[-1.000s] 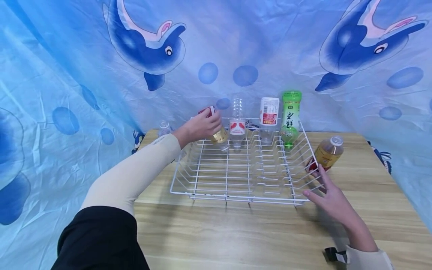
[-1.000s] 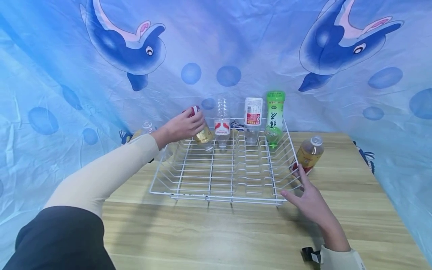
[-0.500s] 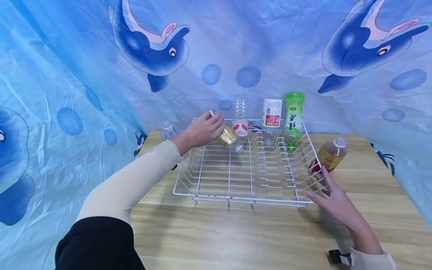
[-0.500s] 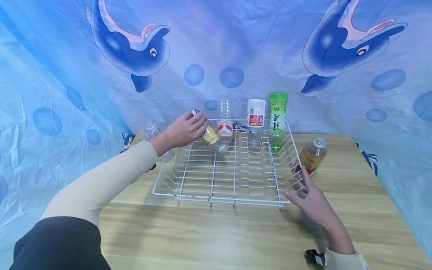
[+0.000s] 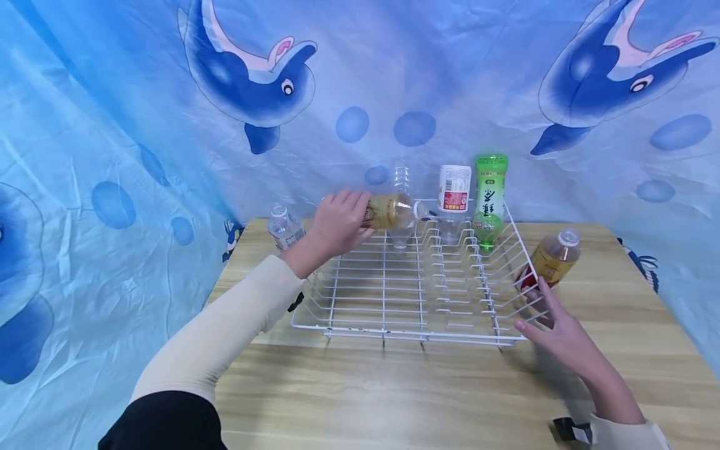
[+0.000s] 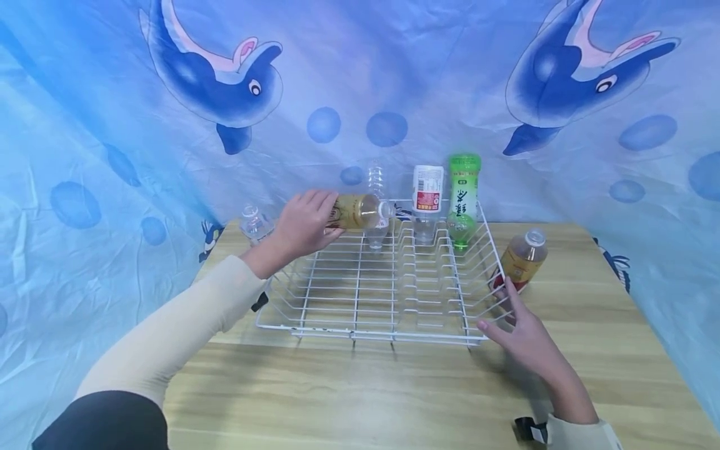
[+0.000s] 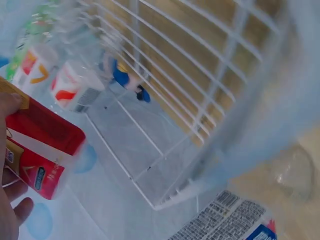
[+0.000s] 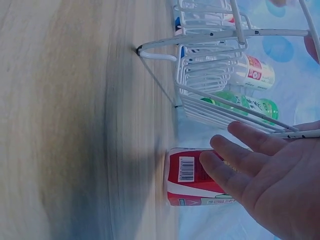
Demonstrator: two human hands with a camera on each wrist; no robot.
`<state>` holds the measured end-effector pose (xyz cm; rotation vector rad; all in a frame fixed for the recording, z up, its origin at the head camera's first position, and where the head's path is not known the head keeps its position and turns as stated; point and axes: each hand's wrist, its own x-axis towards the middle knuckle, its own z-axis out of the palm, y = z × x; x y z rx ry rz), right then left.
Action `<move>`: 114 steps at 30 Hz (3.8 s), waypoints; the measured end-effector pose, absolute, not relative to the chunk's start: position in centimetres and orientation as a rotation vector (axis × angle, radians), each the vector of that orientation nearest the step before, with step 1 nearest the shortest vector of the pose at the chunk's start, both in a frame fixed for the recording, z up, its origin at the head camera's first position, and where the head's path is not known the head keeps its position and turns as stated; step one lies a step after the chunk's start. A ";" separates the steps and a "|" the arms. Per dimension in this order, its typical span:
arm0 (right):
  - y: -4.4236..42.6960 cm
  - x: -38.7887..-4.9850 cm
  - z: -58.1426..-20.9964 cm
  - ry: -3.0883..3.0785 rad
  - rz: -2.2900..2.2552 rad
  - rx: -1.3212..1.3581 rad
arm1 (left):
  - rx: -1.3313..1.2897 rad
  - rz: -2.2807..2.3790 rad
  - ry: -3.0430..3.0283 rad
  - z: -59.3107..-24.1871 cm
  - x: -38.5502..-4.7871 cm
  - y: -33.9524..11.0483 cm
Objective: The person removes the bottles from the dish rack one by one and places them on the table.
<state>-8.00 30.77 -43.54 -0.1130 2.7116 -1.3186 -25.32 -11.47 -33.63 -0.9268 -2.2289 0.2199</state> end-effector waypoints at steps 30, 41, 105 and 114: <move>31.2 -8.6 -42.1 2.826 -0.991 -0.160 | -0.688 -0.639 -2.627 -31.3 -22.1 -8.9; 29.5 -8.9 -36.7 2.904 -0.424 -0.191 | -0.711 -0.790 -2.599 -31.2 -20.9 -8.0; 30.0 -12.6 -31.3 2.830 -1.389 -0.156 | -0.566 -0.635 -3.108 -39.5 -11.0 -21.2; 34.9 -10.4 -33.0 2.915 -1.449 0.023 | -0.570 -0.785 -3.155 -40.2 -11.4 -21.2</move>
